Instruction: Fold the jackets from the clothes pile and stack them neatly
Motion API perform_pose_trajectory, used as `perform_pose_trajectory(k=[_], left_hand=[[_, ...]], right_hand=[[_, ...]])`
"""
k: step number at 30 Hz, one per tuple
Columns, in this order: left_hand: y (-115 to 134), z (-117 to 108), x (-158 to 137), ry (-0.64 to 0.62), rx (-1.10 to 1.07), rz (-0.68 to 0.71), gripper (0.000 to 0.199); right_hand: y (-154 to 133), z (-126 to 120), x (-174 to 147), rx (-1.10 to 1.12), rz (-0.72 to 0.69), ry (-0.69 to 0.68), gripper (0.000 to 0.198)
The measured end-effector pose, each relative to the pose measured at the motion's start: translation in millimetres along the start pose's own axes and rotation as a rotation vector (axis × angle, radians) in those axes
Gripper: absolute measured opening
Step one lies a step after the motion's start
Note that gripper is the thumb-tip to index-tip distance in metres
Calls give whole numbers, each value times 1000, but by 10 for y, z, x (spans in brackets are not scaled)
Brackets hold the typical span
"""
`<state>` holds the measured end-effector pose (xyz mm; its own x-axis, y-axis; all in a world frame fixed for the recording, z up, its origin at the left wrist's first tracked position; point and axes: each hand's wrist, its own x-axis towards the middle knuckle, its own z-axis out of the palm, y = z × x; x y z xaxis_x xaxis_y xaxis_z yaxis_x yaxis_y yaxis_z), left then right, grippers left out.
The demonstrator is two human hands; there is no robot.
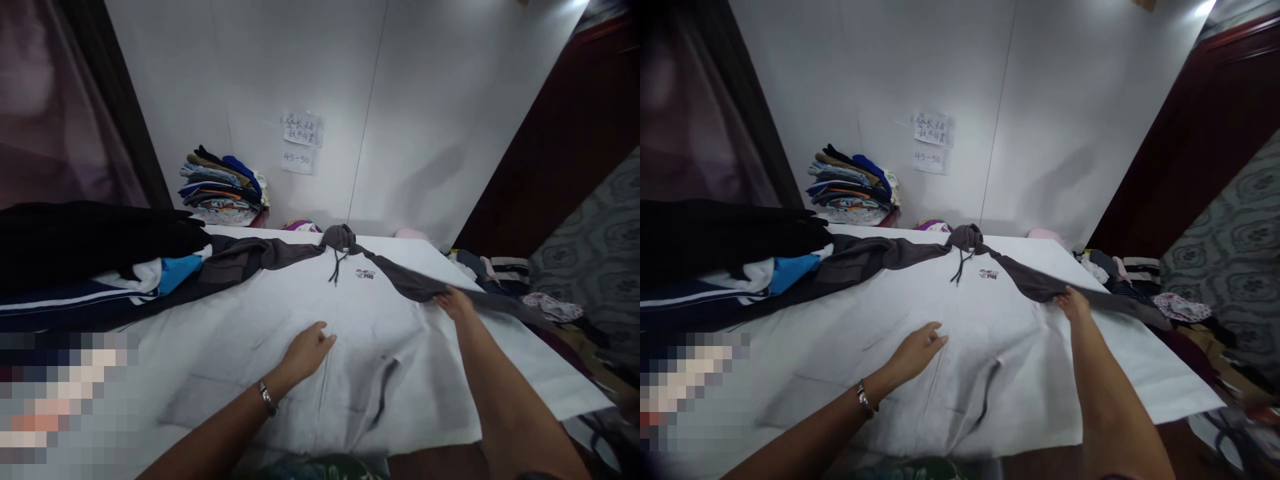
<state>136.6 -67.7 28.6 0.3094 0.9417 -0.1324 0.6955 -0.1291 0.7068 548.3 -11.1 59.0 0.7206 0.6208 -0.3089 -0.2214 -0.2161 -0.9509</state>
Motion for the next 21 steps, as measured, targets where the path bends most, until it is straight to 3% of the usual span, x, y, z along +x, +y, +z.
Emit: perform_pose_trajectory(k=[2, 4, 7, 9, 12, 15, 18, 21], left_hand=[[123, 99, -103, -115, -27, 39, 53], [244, 223, -231, -206, -7, 122, 52], [358, 420, -425, -267, 134, 293, 48], [374, 505, -508, -293, 233, 415, 40], [279, 453, -495, -317, 230, 499, 32], [-11, 102, -351, -121, 225, 342, 32], [-452, -451, -240, 185, 421, 8, 33], [-860, -909, -282, 332, 481, -272, 38]], right_hand=[[287, -31, -63, 11, 44, -8, 40], [527, -36, -168, -41, 41, -40, 59], [733, -48, -329, -289, -47, -124, 91], [795, -77, -394, -500, -157, -202, 93], [842, -150, -407, -670, -327, -240, 76], [861, -230, -379, -647, -370, -164, 73], [877, -283, -389, -700, -326, -202, 85], [952, -308, -382, -713, -292, -240, 99]])
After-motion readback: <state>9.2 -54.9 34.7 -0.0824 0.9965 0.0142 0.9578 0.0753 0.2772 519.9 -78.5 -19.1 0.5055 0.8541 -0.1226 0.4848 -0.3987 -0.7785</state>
